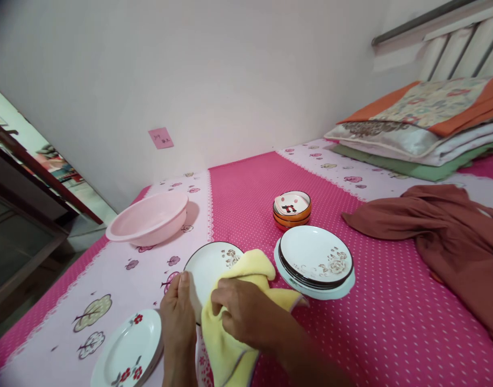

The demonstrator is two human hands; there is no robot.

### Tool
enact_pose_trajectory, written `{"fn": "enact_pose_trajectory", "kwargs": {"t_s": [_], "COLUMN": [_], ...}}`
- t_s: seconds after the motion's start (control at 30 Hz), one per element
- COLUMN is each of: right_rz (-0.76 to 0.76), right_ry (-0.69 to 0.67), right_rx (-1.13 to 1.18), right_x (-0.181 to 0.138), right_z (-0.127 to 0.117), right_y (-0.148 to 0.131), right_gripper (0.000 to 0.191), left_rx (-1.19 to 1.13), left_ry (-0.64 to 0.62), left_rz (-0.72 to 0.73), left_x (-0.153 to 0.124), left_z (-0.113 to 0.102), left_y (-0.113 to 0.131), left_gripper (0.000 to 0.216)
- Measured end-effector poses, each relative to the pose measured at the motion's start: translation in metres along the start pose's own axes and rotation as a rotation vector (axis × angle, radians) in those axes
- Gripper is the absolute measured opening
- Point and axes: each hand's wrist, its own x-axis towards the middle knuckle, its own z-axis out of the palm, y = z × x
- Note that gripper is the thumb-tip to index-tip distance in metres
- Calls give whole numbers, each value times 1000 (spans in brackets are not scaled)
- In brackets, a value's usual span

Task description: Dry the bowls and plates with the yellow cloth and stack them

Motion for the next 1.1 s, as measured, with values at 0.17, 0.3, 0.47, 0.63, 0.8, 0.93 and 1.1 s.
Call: {"fn": "enact_pose_trajectory", "kwargs": {"t_s": [0.17,0.3,0.47,0.63,0.8,0.93,1.1], "right_rz": [64,88,-49,20,76,164,237], "right_ry": [117,351,654,540,218,76,62], "right_rx": [-188,-181,-4,153,124,94,232], "right_x": [-4,4,14,7,-2,-3,0], "right_z": [-5,-9,-18,-30,-40,-42,-43], "right_y": [19,38,47,30,16,24,34], "right_gripper": [25,24,17,13,25,20,18], "left_rx": [72,83,9,-3,13,-35,-83], "left_ry": [66,47,-181,-609,-700,-737,-706], "left_rz": [25,34,41,27,-1,-8,-3], "left_x": [2,3,-3,-15,-18,-17,-14], "left_z": [-4,-6,-3,6,7,3,0], "left_y": [-2,0,10,24,23,22,20], "left_gripper": [47,47,47,40,39,38,40]}}
